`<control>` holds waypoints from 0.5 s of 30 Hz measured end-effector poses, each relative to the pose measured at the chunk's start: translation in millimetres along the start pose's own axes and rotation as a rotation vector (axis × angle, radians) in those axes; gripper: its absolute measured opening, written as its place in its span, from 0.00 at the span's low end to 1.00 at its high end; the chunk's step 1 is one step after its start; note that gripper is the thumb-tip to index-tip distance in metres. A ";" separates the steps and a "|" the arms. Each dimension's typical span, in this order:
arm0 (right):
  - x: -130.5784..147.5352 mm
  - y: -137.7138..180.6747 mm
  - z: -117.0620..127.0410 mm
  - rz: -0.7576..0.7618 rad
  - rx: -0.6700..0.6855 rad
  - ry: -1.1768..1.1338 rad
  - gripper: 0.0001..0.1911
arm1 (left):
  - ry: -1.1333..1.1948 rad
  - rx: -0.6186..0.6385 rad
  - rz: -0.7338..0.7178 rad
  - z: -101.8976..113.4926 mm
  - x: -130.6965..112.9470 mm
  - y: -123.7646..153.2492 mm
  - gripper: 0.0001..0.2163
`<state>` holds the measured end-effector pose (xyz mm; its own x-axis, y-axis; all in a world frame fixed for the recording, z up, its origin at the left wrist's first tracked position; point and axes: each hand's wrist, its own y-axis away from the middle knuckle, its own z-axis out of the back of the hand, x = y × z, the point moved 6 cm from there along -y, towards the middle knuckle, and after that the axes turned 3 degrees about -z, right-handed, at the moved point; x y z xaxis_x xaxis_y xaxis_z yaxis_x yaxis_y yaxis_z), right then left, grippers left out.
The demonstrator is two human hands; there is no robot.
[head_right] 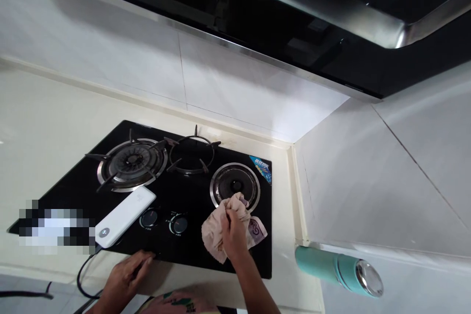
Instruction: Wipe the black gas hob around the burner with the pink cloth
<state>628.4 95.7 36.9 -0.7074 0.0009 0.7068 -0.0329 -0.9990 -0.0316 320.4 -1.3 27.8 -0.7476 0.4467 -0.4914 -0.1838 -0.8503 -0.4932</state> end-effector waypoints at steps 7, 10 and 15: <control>7.9 -27.4 63.8 0.111 -0.160 0.195 0.18 | 0.032 0.008 0.003 -1.7 -0.9 -2.0 0.16; -0.8 -33.5 49.6 0.001 -0.132 0.239 0.23 | 0.048 0.007 0.008 -2.4 1.0 -1.1 0.15; -52.3 -3.9 39.6 -0.279 -0.065 0.025 0.26 | 0.187 0.085 0.060 -0.6 -2.4 2.9 0.12</control>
<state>693.4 97.7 28.0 -0.6818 0.2770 0.6771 -0.2730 -0.9550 0.1159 322.0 -4.7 27.1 -0.6285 0.4321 -0.6467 -0.2022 -0.8936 -0.4006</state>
